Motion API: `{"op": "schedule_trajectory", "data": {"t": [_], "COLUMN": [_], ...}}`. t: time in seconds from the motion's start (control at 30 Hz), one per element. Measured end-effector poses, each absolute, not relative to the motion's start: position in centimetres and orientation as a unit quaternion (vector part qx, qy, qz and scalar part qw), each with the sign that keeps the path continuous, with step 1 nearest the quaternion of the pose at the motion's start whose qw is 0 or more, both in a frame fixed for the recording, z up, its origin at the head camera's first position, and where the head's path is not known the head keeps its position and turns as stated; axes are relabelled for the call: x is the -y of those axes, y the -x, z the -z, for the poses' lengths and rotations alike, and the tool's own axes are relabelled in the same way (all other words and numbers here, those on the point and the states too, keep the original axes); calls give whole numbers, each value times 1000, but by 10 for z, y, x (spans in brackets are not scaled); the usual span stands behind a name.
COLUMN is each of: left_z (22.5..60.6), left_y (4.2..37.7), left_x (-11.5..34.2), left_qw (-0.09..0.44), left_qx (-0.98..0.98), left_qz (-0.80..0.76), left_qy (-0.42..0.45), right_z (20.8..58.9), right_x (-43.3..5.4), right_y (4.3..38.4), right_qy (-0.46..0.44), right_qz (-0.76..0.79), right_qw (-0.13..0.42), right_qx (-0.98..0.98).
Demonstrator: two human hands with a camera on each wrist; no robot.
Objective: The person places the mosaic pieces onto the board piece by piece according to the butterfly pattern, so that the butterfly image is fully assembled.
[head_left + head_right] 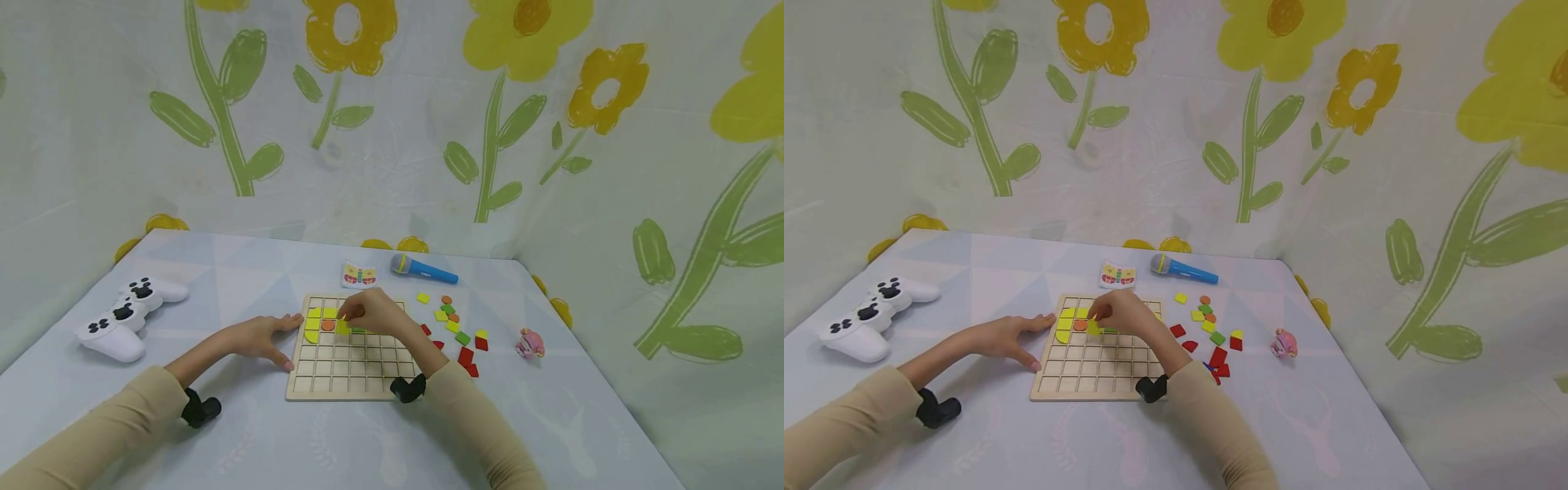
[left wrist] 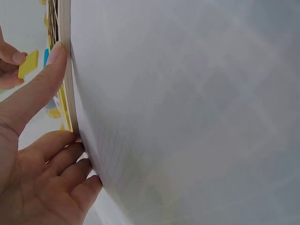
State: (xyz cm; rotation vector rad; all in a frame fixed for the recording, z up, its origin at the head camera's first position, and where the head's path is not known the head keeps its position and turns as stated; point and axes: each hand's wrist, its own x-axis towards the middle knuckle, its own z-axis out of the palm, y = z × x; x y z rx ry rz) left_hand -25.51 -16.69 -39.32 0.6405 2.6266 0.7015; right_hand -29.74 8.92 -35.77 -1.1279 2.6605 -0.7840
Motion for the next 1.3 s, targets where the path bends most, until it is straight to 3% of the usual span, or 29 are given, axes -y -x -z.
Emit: {"op": "schedule_trajectory", "data": {"t": [0.4, 1.3], "left_z": [392, 393], "left_y": [255, 254], "left_x": [167, 166], "left_qw": [176, 179], "left_qx": [-924, -926], "left_qz": [-252, -255], "left_qy": [-225, -214], "right_z": [365, 371], "right_x": [-56, -61], "right_y": [294, 288], "right_qy": [362, 316], "right_qz": [246, 189], "right_qw": [114, 112], "right_qx": [-892, -923]}}
